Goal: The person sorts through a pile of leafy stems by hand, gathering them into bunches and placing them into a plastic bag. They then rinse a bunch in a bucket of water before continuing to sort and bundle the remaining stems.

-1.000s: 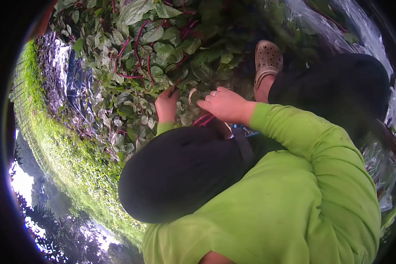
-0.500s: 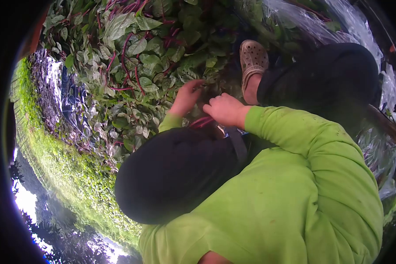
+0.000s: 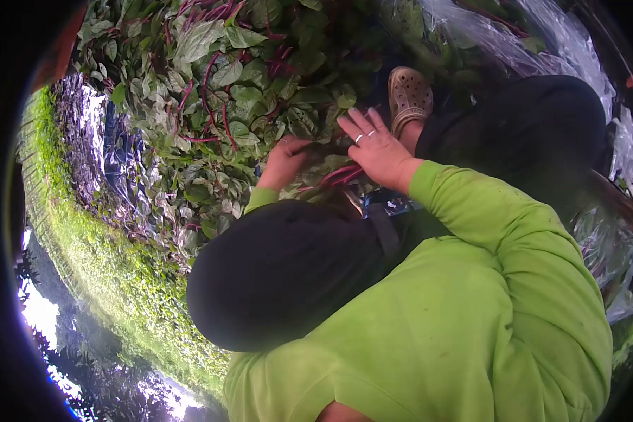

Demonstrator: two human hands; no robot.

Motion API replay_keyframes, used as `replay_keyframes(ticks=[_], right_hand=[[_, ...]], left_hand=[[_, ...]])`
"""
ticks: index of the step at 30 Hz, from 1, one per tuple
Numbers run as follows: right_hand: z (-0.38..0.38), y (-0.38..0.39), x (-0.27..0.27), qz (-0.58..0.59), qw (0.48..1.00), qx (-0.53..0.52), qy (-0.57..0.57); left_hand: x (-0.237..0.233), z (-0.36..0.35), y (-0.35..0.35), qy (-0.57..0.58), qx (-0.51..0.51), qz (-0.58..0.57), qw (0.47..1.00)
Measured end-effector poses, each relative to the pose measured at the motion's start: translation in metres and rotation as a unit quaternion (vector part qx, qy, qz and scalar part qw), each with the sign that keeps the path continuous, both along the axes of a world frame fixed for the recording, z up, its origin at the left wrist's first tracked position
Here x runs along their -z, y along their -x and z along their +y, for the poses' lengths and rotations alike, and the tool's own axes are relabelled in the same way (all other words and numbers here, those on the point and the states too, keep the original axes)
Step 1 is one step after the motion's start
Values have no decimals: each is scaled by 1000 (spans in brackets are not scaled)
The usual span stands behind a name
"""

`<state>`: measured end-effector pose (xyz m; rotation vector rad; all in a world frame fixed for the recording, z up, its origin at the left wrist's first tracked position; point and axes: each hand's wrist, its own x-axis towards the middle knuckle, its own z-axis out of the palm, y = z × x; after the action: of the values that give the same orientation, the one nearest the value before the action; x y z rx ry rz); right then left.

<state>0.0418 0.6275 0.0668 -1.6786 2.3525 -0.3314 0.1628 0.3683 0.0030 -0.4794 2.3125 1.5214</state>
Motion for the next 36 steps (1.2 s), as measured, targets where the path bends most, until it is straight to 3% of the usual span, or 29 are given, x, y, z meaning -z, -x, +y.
replay_keyframes(ticks=[2,5,9,12,14,16,19,22,28,31,34,36], right_hand=[[1,3,11,32,999,3,-5],[-3,2,27,-75,995,-9,-72],[-9,-4,20,-71,994,-41,-66],[-14,-4,12,-36,998,-49,30],[-19,-3,4,-26,997,-64,39],[-22,-3,0,-19,996,-73,42],[-22,-6,-2,-18,996,-81,33],[-24,-7,-3,-19,995,-93,27],[-21,-7,-3,-29,994,-101,22],[-24,-7,-4,-28,994,-99,21],[-24,-9,-5,-37,995,-96,14],[-21,-9,-4,-41,995,-89,18]], left_hand=[[-17,-12,-14,-26,26,23,999],[-30,-18,-32,-39,16,-79,996],[-45,2,-33,-90,-96,55,990],[-50,19,-23,-86,-108,109,984],[-32,12,-27,51,14,113,992],[-38,14,-25,219,98,125,963],[-42,16,-22,259,128,137,948],[-40,21,-22,145,100,107,978],[-26,7,-14,48,132,24,990],[-26,5,-3,97,108,-1,989],[-17,23,8,340,88,130,927],[5,25,23,254,61,163,951]])
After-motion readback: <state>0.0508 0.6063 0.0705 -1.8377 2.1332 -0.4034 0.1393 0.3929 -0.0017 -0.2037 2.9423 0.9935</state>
